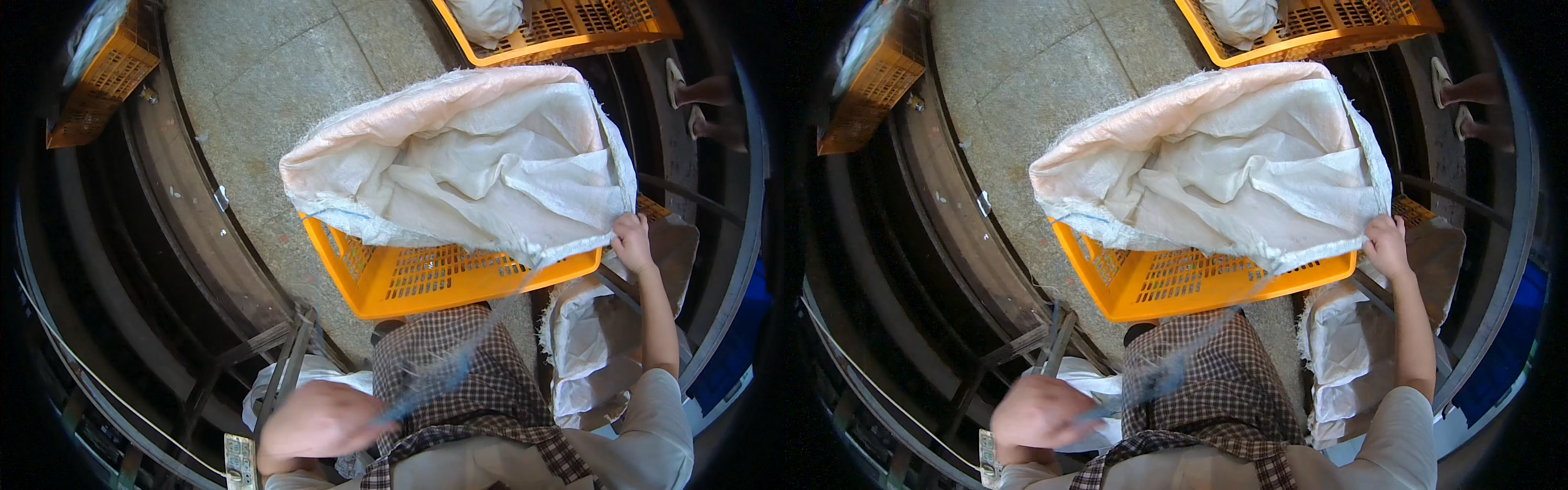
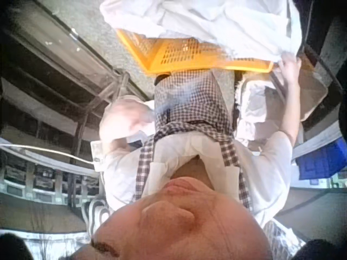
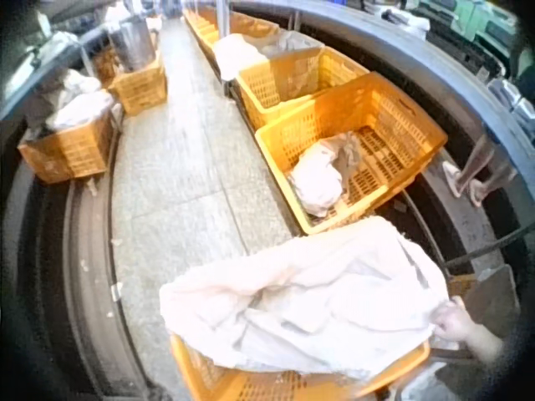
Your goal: The person repeatedly picks up white cloth items from yellow plastic baskets, unfolds them, and folds them by hand. The folded items are placed back into the baskets. The process is repeated for multiple items in a continuous loop.
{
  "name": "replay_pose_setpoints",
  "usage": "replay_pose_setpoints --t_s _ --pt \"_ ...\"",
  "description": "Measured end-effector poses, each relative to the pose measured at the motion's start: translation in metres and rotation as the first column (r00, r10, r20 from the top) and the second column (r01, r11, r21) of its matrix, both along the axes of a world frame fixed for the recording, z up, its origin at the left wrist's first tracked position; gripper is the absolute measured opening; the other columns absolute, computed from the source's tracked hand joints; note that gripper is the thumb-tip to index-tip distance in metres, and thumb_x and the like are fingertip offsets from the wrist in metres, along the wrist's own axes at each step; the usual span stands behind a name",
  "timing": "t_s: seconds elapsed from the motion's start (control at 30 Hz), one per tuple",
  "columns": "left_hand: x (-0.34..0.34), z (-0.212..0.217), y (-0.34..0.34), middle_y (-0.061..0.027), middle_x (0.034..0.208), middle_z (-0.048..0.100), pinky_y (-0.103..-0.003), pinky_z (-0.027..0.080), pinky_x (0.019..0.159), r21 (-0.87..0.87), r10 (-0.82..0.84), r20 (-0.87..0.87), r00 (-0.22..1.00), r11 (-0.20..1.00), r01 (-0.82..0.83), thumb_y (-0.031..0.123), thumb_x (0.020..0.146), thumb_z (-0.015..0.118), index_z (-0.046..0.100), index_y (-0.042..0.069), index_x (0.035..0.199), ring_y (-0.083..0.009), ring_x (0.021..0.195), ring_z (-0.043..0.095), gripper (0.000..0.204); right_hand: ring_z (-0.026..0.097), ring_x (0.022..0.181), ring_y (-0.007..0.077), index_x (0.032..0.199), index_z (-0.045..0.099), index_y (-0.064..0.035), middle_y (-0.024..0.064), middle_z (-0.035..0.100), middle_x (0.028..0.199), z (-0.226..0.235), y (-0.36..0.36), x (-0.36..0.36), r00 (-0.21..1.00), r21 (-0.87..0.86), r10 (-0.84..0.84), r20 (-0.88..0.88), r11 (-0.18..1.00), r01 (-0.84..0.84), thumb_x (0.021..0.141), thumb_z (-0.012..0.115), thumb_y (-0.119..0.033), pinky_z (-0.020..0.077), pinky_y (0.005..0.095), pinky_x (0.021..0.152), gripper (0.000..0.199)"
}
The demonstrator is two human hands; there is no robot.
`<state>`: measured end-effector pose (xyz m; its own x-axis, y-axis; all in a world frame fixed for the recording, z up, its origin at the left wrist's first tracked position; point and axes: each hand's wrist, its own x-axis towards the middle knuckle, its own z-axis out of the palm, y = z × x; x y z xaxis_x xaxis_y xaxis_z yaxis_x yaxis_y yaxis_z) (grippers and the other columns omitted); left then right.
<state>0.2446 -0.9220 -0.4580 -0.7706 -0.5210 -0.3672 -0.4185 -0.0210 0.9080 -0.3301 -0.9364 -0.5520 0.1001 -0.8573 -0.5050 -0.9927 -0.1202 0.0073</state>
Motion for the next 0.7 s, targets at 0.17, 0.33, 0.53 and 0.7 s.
replay_pose_setpoints --t_s 0.17,0.33,0.53,0.7 --pt "-0.113 -0.108 0.02 -0.0198 0.096 0.06 -0.041 0.049 0.072 0.043 0.073 -0.058 0.996 0.997 -0.071 0.033 0.084 0.059 0.059 0.004 0.099 -0.0341 0.086 0.058 0.033 0.044 0.109 0.021 0.072 0.066 -0.0108 0.0016 0.054 0.092 -0.011 0.035 -0.018 0.996 0.312 0.042 -0.08 0.95 -0.015 0.065 0.059 -0.015 0.0168 0.0637 0.101 0.01" --pt "-0.096 -0.273 -0.009 -0.0129 0.103 0.061 -0.051 0.031 0.101 -0.732 0.426 0.362 0.829 0.681 -0.03 0.025 0.067 0.07 0.04 0.009 0.13 -0.0304 0.101 0.056 0.071 0.04 0.116 0.0213 0.085 0.068 -0.0149 0.0035 0.052 0.097 -0.017 0.051 -0.025 0.991 0.528 0.105 -0.082 0.848 -0.046 0.068 0.058 -0.019 0.014 0.0616 0.104 0.02" --pt "-0.02 -0.293 0.086 -0.0069 0.091 0.064 -0.05 0.028 0.101 -0.283 -0.007 0.501 0.866 0.944 0.172 0.027 0.067 0.069 0.063 0.012 0.097 -0.0236 0.1 0.057 0.034 0.031 0.128 0.0244 0.089 0.068 -0.0134 0.0061 0.054 0.115 -0.027 0.041 -0.04 0.96 0.538 -0.218 -0.174 0.795 0.278 0.076 0.053 -0.023 0.0152 0.0572 0.105 0.022" --pt "0.047 -0.27 0.2 -0.0046 0.116 0.056 -0.06 0.023 0.099 -0.396 0.375 0.648 0.663 0.909 -0.128 0.034 0.074 0.063 0.068 0.011 0.084 -0.0244 0.118 0.045 0.026 0.033 0.126 0.0274 0.103 0.06 -0.0061 0.0106 0.05 0.121 -0.052 0.038 -0.034 0.945 0.456 -0.152 -0.291 0.846 0.277 0.077 0.052 -0.021 0.0231 0.0471 0.104 0.031"
